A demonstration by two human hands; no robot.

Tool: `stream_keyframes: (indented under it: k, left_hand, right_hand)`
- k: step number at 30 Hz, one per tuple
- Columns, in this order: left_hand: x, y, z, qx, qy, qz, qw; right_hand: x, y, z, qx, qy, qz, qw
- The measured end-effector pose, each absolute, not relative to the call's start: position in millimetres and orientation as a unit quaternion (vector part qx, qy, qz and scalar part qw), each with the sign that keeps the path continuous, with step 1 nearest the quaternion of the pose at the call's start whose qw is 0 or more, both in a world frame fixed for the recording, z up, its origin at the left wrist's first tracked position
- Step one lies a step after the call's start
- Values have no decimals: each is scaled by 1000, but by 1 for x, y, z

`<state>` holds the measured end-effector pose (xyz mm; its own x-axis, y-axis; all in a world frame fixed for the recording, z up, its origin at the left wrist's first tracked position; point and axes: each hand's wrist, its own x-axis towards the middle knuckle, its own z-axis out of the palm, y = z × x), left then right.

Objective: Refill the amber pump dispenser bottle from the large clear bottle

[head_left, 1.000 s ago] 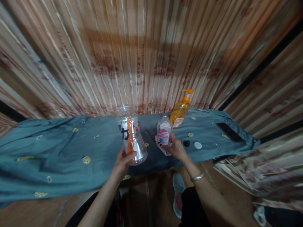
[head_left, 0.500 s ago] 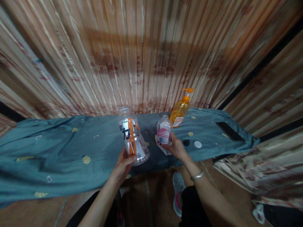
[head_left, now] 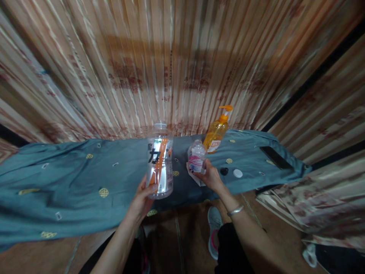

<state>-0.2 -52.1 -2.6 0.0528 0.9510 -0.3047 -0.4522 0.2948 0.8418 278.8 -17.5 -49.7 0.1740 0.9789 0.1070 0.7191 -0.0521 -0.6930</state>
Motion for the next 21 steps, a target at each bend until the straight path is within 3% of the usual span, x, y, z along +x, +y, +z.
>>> stream_keyframes:
  k: [21]
  left_hand:
    - [-28, -49, -12, 205, 476, 575, 632]
  right_hand:
    - [280, -18, -50, -707, -601, 187, 322]
